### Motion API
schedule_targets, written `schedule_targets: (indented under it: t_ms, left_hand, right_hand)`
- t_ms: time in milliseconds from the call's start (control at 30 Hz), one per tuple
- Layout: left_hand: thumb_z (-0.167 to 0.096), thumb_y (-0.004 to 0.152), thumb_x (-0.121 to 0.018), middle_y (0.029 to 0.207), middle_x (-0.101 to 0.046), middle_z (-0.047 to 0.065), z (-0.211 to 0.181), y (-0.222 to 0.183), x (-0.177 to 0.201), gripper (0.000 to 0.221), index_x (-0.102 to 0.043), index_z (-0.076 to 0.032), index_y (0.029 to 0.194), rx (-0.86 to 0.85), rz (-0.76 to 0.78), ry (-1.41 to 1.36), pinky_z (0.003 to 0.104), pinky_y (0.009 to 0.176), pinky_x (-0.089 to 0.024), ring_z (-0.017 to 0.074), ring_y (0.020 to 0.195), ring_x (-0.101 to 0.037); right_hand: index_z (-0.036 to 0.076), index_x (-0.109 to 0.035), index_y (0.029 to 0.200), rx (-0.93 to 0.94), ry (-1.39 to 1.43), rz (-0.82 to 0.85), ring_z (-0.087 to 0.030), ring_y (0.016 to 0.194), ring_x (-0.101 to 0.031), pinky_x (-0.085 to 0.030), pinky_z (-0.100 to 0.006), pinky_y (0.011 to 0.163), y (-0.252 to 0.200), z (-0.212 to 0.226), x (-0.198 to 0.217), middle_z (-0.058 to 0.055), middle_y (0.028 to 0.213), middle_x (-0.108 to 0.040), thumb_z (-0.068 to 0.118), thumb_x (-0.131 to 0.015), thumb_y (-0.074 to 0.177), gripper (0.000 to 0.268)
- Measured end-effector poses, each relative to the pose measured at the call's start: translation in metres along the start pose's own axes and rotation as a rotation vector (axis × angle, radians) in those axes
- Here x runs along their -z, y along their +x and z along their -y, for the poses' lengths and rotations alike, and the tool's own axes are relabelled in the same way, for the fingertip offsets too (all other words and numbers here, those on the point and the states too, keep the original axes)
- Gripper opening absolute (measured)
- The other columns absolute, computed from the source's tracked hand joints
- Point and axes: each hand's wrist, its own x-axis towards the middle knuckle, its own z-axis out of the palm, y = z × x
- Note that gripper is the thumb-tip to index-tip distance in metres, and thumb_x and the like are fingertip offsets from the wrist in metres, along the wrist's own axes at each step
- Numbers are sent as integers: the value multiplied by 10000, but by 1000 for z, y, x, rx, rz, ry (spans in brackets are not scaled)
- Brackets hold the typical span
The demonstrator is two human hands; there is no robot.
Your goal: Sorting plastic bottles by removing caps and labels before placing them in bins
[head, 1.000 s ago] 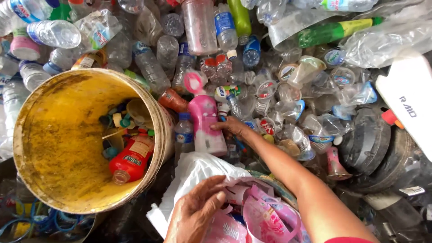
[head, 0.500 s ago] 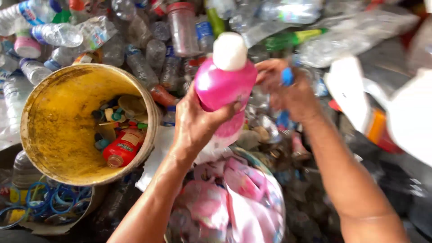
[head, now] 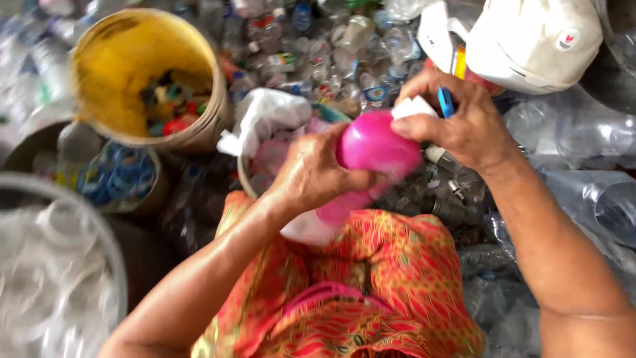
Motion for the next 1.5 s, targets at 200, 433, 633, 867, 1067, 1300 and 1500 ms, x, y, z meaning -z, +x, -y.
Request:
schedule_targets:
  t_ms: [200,433,633,867,1067,1300,1500]
  left_hand:
    - [-169,754,-766,817,-713,101,-27,-82,-3,431,-677,70,1101,457,432,-1043,228,513,-523,123,583,-641]
    - [-434,610,-744,900,-728,75,4,-118,31,705,-680,-1,1164,523,-5,-449,269,646,-548,150,705,-647]
    - [-134,662,-839,1033,-746,155,43,-98,38,662,-623,16,1270,270,-409,-705,288,763,-612,216,841,-726]
    - [-265,702,-963,1196,-653,200,18,-26,-41,825,-559,-99,1402,143,-452,-865,440,972,-532,282,1140,-603]
    - [-286,801,-794,1489,-546,184,-32,6,-98,573,-586,-104,1303,0,-13,-727,352,987,-501,280,1236,-605]
    - [-337,780,-801,786,-738,45,-57,25,-126,291,-752,-83,913,37,-73,-491,227,527,-581,102,591,-649]
    - [-550,752,-783,701,-724,19,-61,38,-142,506,-728,-50,812,-13,-140,-332,231,546,-544,78,590,-622]
  right_hand:
    - [135,-711,1072,199,502,603,-243,1069,-694,-564,-361,944,-18,5,37,-111,1178,-709,10,-887,596,524]
    - [323,-641,1250,465,1378,293,-43,435,-331,-297,-180,376,42,-87,-17,-215,1165,-561,149,-698,732,550]
    - [-27,-692,1084,10,1336,438,-3,503,-217,-178,-203,481,147,-34,-133,55,624,-434,81,-710,941,179]
    - [130,-639,1211,-261,712,-230,-148,371,-524,-390,-263,307,-14,-43,-82,-150,674,-615,72,-774,830,408]
    - [100,-616,1381,-313,517,-190,-90,869,-557,-453,-243,792,-129,-47,-17,26,1093,-670,-5,-874,638,793]
    - [73,-428,1244,-904,506,-714,-90,443,-446,-334,-270,354,-212,-146,-76,-25,797,-590,629,-401,969,621]
    - [104,-654,1065,-806,302,-739,-109,557,-531,-498,-279,490,-242,-125,-75,-20,795,-603,446,-367,1074,447]
